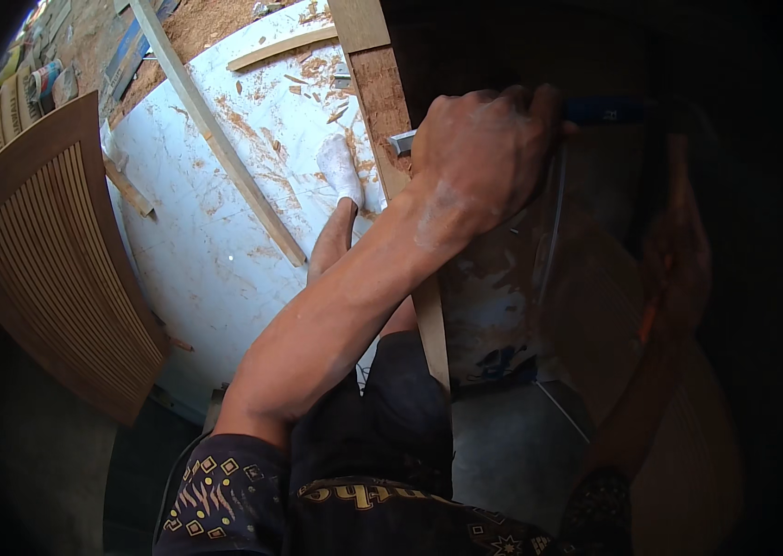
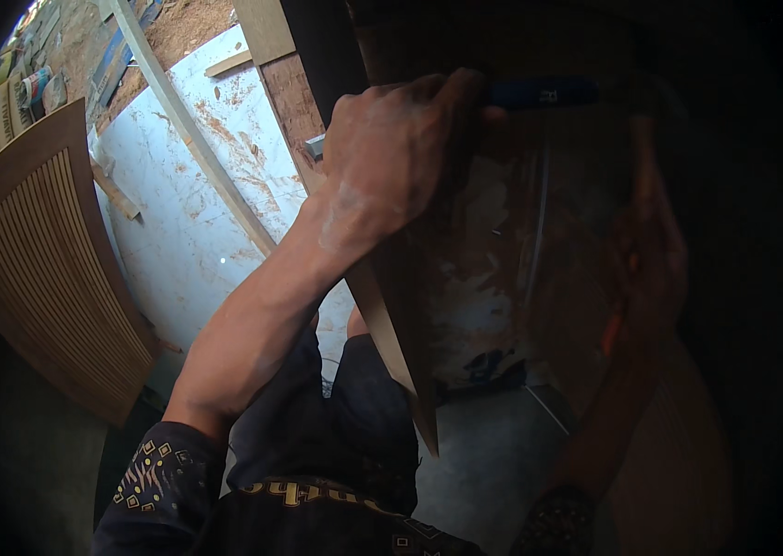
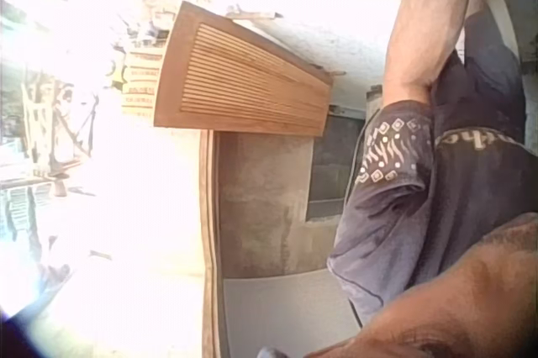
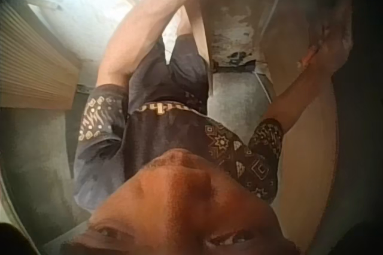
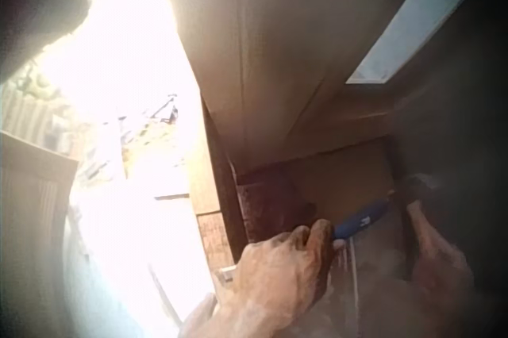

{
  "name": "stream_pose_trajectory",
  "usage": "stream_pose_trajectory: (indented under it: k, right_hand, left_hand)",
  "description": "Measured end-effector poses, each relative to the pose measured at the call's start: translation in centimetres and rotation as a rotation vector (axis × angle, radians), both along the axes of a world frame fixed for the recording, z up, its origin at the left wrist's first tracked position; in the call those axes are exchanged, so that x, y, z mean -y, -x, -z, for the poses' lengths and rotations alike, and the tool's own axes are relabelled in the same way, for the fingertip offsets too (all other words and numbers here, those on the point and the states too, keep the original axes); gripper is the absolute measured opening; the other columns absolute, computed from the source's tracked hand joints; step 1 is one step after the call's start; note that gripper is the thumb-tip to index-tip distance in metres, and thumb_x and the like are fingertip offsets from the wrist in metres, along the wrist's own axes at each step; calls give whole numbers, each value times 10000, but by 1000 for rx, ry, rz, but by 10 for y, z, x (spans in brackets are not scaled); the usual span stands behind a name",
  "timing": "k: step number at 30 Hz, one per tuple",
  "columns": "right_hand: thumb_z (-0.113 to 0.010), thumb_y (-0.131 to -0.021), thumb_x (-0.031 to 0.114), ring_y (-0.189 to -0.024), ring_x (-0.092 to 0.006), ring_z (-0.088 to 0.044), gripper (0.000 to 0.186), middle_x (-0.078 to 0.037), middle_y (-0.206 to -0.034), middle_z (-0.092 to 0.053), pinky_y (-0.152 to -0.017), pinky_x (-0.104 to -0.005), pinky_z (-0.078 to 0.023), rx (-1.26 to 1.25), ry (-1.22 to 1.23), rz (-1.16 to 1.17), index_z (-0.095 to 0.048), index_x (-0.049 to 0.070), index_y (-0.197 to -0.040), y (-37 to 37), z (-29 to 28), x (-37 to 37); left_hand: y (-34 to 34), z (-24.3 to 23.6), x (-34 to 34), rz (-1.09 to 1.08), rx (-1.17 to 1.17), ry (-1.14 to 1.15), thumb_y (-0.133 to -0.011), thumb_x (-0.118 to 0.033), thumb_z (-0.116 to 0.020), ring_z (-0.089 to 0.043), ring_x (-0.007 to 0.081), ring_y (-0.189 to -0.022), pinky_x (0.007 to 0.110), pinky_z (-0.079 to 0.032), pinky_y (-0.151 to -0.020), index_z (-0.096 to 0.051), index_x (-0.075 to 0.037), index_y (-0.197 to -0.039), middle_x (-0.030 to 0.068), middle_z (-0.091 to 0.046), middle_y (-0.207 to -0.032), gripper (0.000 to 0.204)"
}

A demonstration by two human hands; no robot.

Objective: The person carves a slot into a wooden frame and then into a wooden door panel using a chisel and a hammer, removing small wood shavings by hand.

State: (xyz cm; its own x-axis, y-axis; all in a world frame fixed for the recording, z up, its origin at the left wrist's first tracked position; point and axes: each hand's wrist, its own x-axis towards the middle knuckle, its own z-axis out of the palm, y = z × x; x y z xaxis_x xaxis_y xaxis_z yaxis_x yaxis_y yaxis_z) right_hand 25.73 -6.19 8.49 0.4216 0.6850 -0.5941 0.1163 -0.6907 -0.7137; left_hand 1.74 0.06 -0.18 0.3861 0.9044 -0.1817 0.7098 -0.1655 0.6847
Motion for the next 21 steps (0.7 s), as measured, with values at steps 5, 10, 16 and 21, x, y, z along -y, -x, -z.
stream_pose_trajectory:
  k: [5, 10, 16, 21]
  right_hand:
    - [-596, -1110, 308, -487, 15, -392, 543, 66, -740, -483, -396, -170, -290, -8, -44, 30, -484, 50, -1574, 1, 0, -5]
    - [-605, -1103, 305, -473, 14, -383, 525, 71, -726, -474, -383, -181, -275, -56, 43, -23, -509, 46, -1549, -2, 0, -1]
    - [-616, -1097, 311, -475, 15, -384, 477, 71, -724, -473, -383, -177, -265, -21, 34, -50, -564, 42, -1487, -3, 5, 4]
    - [-612, -1100, 309, -478, 15, -385, 497, 66, -726, -477, -381, -176, -271, -49, -10, -44, -540, 43, -1514, -1, 10, 1]
  left_hand:
    - [4, 1, -2, -27, 13, -14, -1057, -327, -567, -750, 396, -835, 507, -576, -644, -640, -138, -1148, 130, -758, -985, 221]
    - [6, 2, -1, -27, -1, -16, -1054, -327, -572, -749, 400, -839, 509, -576, -651, -641, -142, -1150, 137, -759, -985, 220]
    - [6, -1, -1, -19, 22, 48, -1055, -337, -572, -748, 404, -830, 519, -572, -647, -643, -139, -1137, 141, -758, -973, 226]
    - [8, 0, -1, -21, 28, 20, -1057, -317, -568, -747, 410, -825, 517, -573, -640, -644, -128, -1131, 143, -758, -963, 217]
